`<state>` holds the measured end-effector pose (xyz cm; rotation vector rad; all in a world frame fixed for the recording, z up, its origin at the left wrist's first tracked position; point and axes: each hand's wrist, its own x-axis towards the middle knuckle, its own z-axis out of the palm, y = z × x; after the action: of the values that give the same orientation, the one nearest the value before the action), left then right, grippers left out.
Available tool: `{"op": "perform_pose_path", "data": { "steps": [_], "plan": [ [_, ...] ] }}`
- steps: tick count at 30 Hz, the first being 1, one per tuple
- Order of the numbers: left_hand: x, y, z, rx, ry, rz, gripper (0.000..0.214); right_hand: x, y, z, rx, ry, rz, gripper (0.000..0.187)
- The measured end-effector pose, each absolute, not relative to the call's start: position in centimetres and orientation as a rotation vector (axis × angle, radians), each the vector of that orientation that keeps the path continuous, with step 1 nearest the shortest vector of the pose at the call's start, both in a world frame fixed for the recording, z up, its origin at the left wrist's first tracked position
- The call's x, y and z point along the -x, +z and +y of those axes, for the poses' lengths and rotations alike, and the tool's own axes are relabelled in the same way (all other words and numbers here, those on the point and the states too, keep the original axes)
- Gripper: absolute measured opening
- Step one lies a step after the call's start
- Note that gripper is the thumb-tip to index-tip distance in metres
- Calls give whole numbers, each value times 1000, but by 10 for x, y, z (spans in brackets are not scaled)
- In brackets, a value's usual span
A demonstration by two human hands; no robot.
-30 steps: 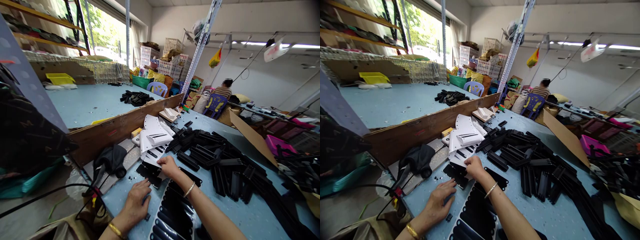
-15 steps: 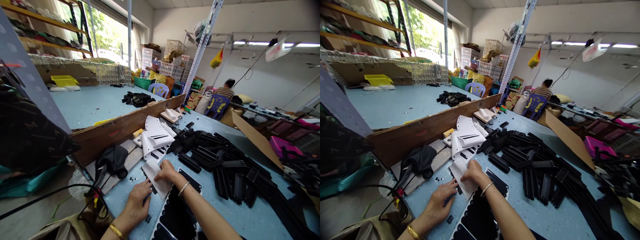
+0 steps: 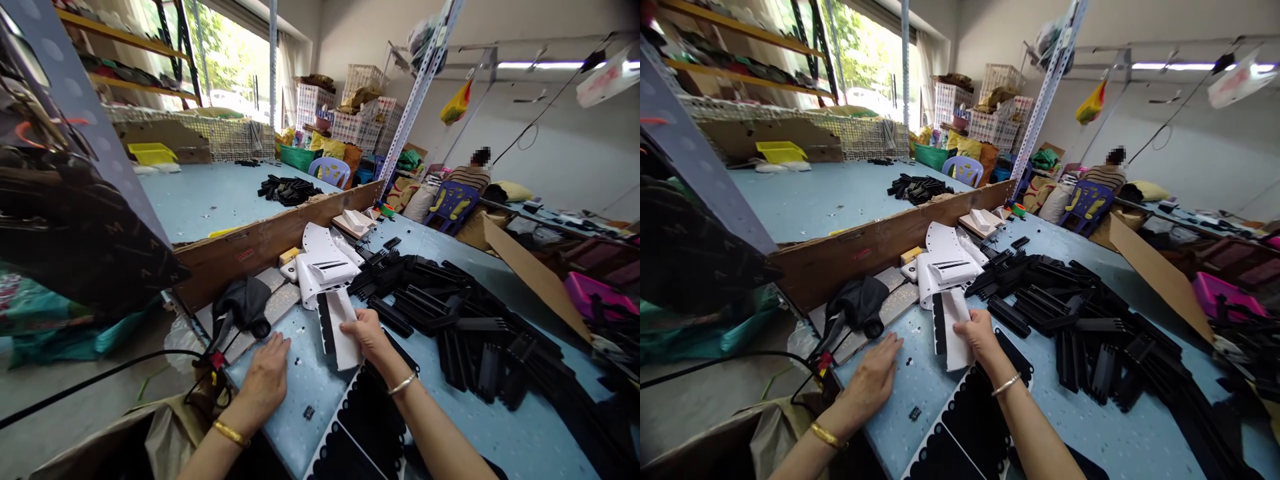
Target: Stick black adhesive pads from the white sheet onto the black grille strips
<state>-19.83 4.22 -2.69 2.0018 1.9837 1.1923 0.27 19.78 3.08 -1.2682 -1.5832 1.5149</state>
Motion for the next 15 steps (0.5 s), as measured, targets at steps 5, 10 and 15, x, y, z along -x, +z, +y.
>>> {"op": "perform_pose_path", "data": {
  "steps": [5,10,15],
  "plan": [
    [180,-20,43,-1918,1229,1885,45,-15,48,211,1214,1425,-1508,25],
    [185,-5,23,-1644,1348,1993,33,-12,43,214,1269,1364,-1763,13],
    [181,8,-23,-887,1394,1688,25,18,23,214,1496,1138,-2112,14]
  ]
}}
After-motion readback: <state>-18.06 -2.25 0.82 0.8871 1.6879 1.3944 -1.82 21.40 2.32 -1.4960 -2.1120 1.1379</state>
